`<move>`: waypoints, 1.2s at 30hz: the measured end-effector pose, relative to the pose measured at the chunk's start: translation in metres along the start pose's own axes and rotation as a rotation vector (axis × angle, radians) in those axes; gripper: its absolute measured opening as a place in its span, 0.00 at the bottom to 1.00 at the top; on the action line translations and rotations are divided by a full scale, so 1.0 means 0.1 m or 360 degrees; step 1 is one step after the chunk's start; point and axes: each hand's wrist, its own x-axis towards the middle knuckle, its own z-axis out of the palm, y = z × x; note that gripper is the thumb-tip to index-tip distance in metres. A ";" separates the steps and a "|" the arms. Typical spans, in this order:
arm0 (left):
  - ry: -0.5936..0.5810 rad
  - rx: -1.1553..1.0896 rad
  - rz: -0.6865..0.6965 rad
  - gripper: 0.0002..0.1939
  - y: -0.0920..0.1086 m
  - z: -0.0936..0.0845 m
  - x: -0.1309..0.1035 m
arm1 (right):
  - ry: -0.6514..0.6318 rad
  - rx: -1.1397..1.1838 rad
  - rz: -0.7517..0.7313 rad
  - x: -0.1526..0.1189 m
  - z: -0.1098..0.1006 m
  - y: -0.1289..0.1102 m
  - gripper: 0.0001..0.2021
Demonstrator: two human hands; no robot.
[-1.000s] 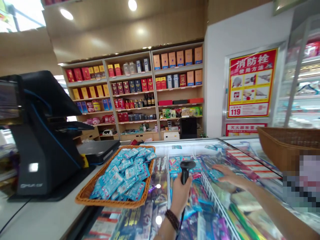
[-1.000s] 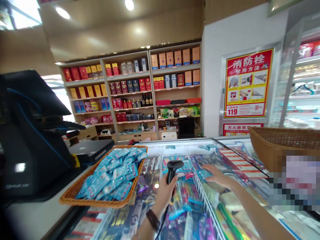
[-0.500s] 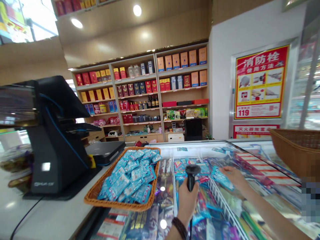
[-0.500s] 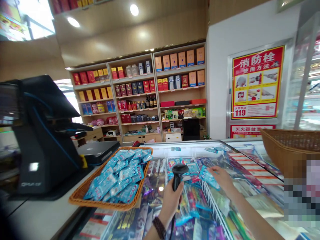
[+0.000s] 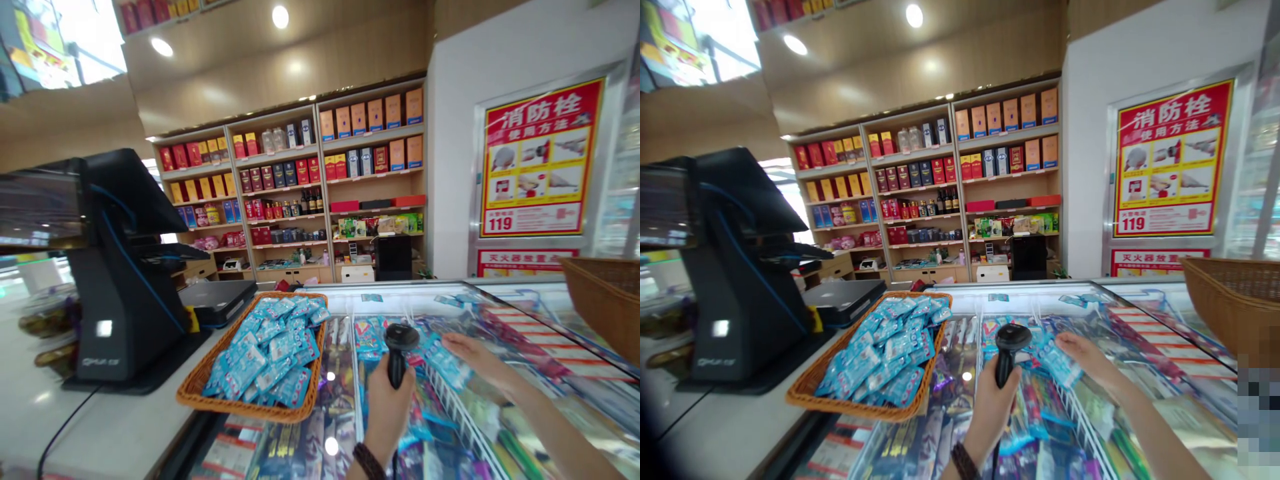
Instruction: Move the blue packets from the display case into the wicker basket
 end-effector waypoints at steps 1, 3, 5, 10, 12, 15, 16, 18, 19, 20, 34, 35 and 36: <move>-0.0010 0.0005 -0.0004 0.27 0.00 0.00 0.00 | -0.0023 0.0122 0.0109 -0.01 0.00 0.05 0.17; -0.0036 0.0013 -0.0020 0.26 0.00 -0.01 -0.01 | 0.0046 0.0414 0.0270 -0.04 0.02 0.14 0.19; -0.0066 0.0020 -0.0036 0.25 0.01 -0.02 -0.02 | 0.0201 0.0597 0.0291 -0.07 0.07 0.22 0.25; -0.0117 0.0057 -0.0066 0.24 0.04 -0.04 -0.04 | 0.0278 0.0657 0.0202 -0.10 0.25 0.37 0.34; -0.0132 0.0067 -0.0081 0.24 0.05 -0.06 -0.04 | 0.0291 0.0652 0.0180 -0.11 0.29 0.40 0.37; -0.0178 0.0094 -0.0086 0.22 0.05 -0.07 -0.04 | 0.0328 0.0645 0.0150 -0.11 0.31 0.45 0.39; -0.0205 0.0112 -0.0085 0.22 0.04 -0.07 -0.04 | 0.0333 0.0637 0.0137 -0.11 0.32 0.46 0.40; -0.0270 0.0155 -0.0087 0.21 0.02 -0.06 -0.04 | 0.0340 0.0616 0.0112 -0.10 0.31 0.49 0.41; -0.0301 0.0177 -0.0087 0.20 0.01 -0.05 -0.05 | 0.0345 0.0607 0.0100 -0.10 0.31 0.50 0.41; -0.0326 0.0194 -0.0083 0.19 0.00 -0.05 -0.06 | 0.0349 0.0599 0.0090 -0.10 0.30 0.52 0.42; -0.0337 0.0198 -0.0085 0.20 0.00 -0.04 -0.09 | 0.0428 0.0534 0.0139 -0.15 0.31 0.44 0.37; -0.0324 0.0189 -0.0090 0.20 -0.01 -0.03 -0.09 | 0.0426 0.0532 0.0148 -0.16 0.31 0.40 0.38; -0.0309 0.0178 -0.0092 0.21 -0.01 -0.03 -0.09 | 0.0423 0.0531 0.0159 -0.17 0.31 0.38 0.38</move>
